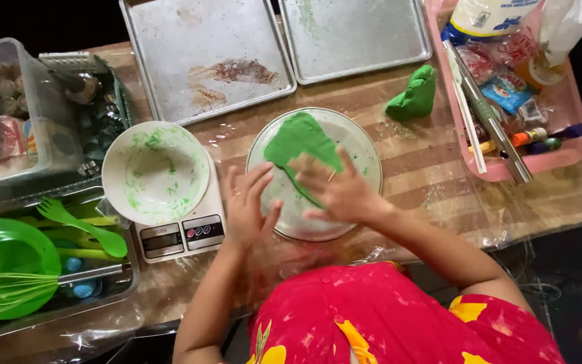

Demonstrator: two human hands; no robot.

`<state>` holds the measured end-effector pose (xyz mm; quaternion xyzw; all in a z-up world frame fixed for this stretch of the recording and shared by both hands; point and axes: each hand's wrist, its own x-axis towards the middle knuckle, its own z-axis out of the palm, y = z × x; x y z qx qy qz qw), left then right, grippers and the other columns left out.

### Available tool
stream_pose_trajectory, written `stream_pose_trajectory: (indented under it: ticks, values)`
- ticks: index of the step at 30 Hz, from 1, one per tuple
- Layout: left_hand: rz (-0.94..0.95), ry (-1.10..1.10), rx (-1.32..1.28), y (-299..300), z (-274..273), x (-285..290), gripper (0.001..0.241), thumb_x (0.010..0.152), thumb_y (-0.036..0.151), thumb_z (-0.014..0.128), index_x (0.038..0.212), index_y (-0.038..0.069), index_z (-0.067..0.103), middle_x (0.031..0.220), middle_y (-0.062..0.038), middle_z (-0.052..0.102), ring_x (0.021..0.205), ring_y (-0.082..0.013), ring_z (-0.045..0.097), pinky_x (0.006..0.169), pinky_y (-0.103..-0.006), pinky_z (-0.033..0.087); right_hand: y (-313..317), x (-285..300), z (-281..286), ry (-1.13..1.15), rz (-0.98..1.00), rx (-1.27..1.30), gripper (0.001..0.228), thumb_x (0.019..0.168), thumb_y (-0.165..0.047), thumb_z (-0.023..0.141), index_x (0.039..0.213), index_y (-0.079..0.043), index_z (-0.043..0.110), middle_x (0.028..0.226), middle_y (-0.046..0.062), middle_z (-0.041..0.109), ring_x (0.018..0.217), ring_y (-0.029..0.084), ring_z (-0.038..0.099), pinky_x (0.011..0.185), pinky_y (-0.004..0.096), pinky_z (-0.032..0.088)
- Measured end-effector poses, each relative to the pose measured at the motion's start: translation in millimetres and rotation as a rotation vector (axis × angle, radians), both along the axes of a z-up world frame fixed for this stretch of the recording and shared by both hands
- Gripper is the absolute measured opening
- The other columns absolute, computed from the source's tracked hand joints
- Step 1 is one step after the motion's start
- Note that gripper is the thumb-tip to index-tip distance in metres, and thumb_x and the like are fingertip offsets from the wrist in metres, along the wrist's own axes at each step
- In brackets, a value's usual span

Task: Rolling out green dough with a rolling pin and shaping it by hand on a circular board

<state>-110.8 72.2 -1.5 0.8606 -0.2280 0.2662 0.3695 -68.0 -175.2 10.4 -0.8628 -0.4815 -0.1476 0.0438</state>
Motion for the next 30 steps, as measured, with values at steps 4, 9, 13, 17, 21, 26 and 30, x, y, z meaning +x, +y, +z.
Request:
stream_pose_trajectory:
  ticks: [4, 9, 13, 17, 21, 26, 30]
  values:
    - [-0.219, 0.327, -0.401, -8.8, 2.1, -0.4, 0.066, 0.091, 0.016, 0.072, 0.148, -0.002, 0.045, 0.138, -0.022, 0.058, 0.120, -0.0400, 0.061, 0.110, -0.0573, 0.039, 16.5, -19.2, 12.7, -0.061, 0.165, 0.003, 0.062, 0.102, -0.069, 0.030, 0.118, -0.026, 0.071, 0.149, -0.008, 0.058, 0.154, 0.013, 0.029, 0.122, 0.069, -0.004]
    - [-0.370, 0.687, -0.610, -1.8, -6.1, -2.4, 0.042, 0.087, 0.013, 0.082, 0.128, 0.006, 0.073, 0.097, -0.010, 0.074, 0.095, -0.0202, 0.070, 0.096, -0.0411, 0.052, 20.7, -30.3, -6.3, -0.056, 0.258, 0.171, 0.041, 0.101, -0.060, 0.044, 0.114, -0.031, 0.070, 0.141, -0.009, 0.060, 0.146, 0.017, 0.044, 0.122, 0.074, 0.013]
    - [-0.497, 0.752, -0.633, -1.8, 4.8, -3.3, 0.023, 0.092, 0.014, 0.076, 0.115, 0.009, 0.078, 0.092, -0.009, 0.077, 0.088, -0.0176, 0.070, 0.091, -0.0392, 0.053, 18.7, -38.0, -4.9, -0.013, 0.300, 0.216, 0.034, 0.098, -0.058, 0.051, 0.114, -0.033, 0.067, 0.130, -0.012, 0.064, 0.131, 0.013, 0.056, 0.120, 0.077, 0.021]
    - [-0.408, 0.855, -0.652, -0.9, 1.5, -3.8, 0.025, 0.081, 0.009, 0.087, 0.104, 0.006, 0.080, 0.086, -0.007, 0.078, 0.083, -0.0089, 0.065, 0.082, -0.0315, 0.054, 21.4, -36.8, 8.2, 0.067, 0.324, 0.343, 0.025, 0.103, -0.044, 0.051, 0.107, -0.028, 0.070, 0.120, -0.010, 0.068, 0.121, 0.014, 0.063, 0.116, 0.076, 0.026]
    - [-0.323, 0.962, -0.753, 0.3, -22.1, -3.6, 0.031, 0.073, 0.001, 0.092, 0.099, -0.001, 0.075, 0.083, -0.008, 0.078, 0.079, -0.0087, 0.068, 0.078, -0.0276, 0.056, 26.3, -35.1, 13.4, 0.084, 0.341, 0.481, 0.019, 0.102, -0.034, 0.056, 0.097, -0.025, 0.073, 0.108, -0.007, 0.073, 0.116, 0.015, 0.068, 0.114, 0.074, 0.029]
    - [-0.503, 0.972, -0.645, -4.4, 1.8, -6.0, 0.024, 0.087, 0.003, 0.079, 0.111, 0.003, 0.079, 0.093, -0.014, 0.079, 0.089, -0.0149, 0.067, 0.082, -0.0363, 0.056, 17.5, -45.3, -6.2, 0.041, 0.311, 0.487, 0.019, 0.101, -0.032, 0.056, 0.095, -0.025, 0.072, 0.103, -0.009, 0.072, 0.107, 0.013, 0.070, 0.112, 0.070, 0.035]
    - [-0.497, 0.938, -0.651, -6.4, -4.3, -7.3, 0.022, 0.081, 0.000, 0.086, 0.103, 0.004, 0.082, 0.089, -0.014, 0.080, 0.083, -0.0139, 0.069, 0.076, -0.0325, 0.058, 18.5, -45.3, -4.2, 0.022, 0.311, 0.544, 0.019, 0.100, -0.030, 0.056, 0.090, -0.024, 0.072, 0.095, -0.008, 0.071, 0.096, 0.012, 0.070, 0.111, 0.068, 0.036]
